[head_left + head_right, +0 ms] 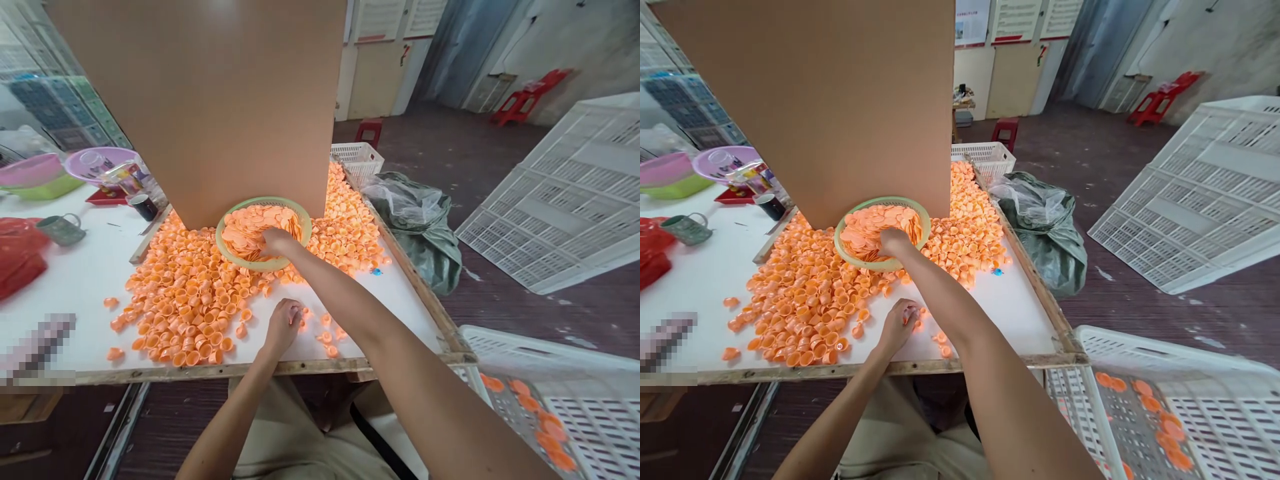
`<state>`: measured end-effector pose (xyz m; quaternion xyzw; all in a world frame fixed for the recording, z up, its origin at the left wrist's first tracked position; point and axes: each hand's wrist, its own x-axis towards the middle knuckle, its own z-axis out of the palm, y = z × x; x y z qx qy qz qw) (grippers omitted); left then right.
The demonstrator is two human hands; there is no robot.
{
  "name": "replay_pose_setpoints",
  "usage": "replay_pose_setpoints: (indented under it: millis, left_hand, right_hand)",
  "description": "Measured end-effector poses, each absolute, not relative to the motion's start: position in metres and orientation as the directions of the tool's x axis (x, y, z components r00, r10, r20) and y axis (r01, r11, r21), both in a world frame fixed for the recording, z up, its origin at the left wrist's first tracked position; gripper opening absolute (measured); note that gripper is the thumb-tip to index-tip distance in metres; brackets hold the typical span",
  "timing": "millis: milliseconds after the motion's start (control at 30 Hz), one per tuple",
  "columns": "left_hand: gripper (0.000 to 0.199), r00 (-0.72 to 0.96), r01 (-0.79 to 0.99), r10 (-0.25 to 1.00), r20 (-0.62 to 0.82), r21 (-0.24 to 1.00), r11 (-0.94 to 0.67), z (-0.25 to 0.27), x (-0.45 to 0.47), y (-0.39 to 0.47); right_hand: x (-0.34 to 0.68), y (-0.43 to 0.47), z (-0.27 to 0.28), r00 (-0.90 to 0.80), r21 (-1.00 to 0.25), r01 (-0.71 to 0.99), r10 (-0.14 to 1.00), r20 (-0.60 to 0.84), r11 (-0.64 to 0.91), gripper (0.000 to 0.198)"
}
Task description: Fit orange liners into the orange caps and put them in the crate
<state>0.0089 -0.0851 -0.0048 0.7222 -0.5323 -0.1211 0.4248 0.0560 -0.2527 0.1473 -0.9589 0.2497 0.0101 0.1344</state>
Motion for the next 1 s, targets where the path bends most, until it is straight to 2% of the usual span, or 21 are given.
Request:
replay_pose_setpoints:
  millis: [67, 100, 200, 300, 367, 433, 533, 733, 900, 1000]
  left_hand:
    - [0.015, 0.398, -0.671, -0.874, 0.278, 0.738, -0.07, -0.005, 0.009, -0.086]
    - [0.015, 0.393, -0.674, -0.876, 0.279, 0.736, -0.067, -0.005, 0.009, -0.087]
    - [0.016, 0.372, -0.683, -0.886, 0.278, 0.728, -0.058, -0.005, 0.007, -0.089]
    - [0.014, 0.365, -0.695, -0.889, 0.278, 0.717, -0.061, -0.007, 0.007, -0.09]
    - [0.014, 0.371, -0.697, -0.883, 0.289, 0.715, -0.059, -0.01, 0.007, -0.089]
    - [0.015, 0.377, -0.7, -0.875, 0.303, 0.712, -0.055, -0.012, 0.007, -0.089]
    - [0.015, 0.374, -0.718, -0.872, 0.316, 0.694, -0.057, -0.014, 0.007, -0.089]
    - [0.013, 0.366, -0.747, -0.876, 0.313, 0.66, -0.076, -0.015, 0.007, -0.091]
    - [0.013, 0.355, -0.744, -0.883, 0.307, 0.664, -0.068, -0.015, 0.007, -0.091]
    - [0.012, 0.349, -0.75, -0.888, 0.298, 0.657, -0.074, -0.016, 0.007, -0.091]
  right_hand:
    - [0.055, -0.252, 0.148, 0.88, -0.251, -0.471, -0.471, -0.065, -0.846, 0.036]
    - [0.054, -0.251, 0.148, 0.882, -0.249, -0.463, -0.47, -0.034, -0.851, 0.039]
    - [0.057, -0.24, 0.145, 0.895, -0.231, -0.394, -0.428, 0.122, -0.89, 0.061]
    - [0.068, -0.228, 0.142, 0.914, -0.154, -0.283, -0.315, 0.257, -0.947, 0.073]
    - [0.078, -0.223, 0.142, 0.932, -0.104, -0.218, -0.239, 0.272, -0.97, 0.066]
    - [0.086, -0.222, 0.143, 0.943, -0.094, -0.199, -0.217, 0.251, -0.975, 0.055]
    - [0.095, -0.22, 0.145, 0.934, -0.102, -0.259, -0.276, 0.228, -0.96, 0.052]
    - [0.11, -0.213, 0.142, 0.912, -0.07, -0.347, -0.354, 0.208, -0.935, 0.062]
    - [0.117, -0.212, 0.137, 0.882, -0.103, -0.38, -0.394, 0.259, -0.919, 0.058]
    - [0.12, -0.213, 0.136, 0.862, -0.147, -0.43, -0.454, 0.227, -0.891, 0.054]
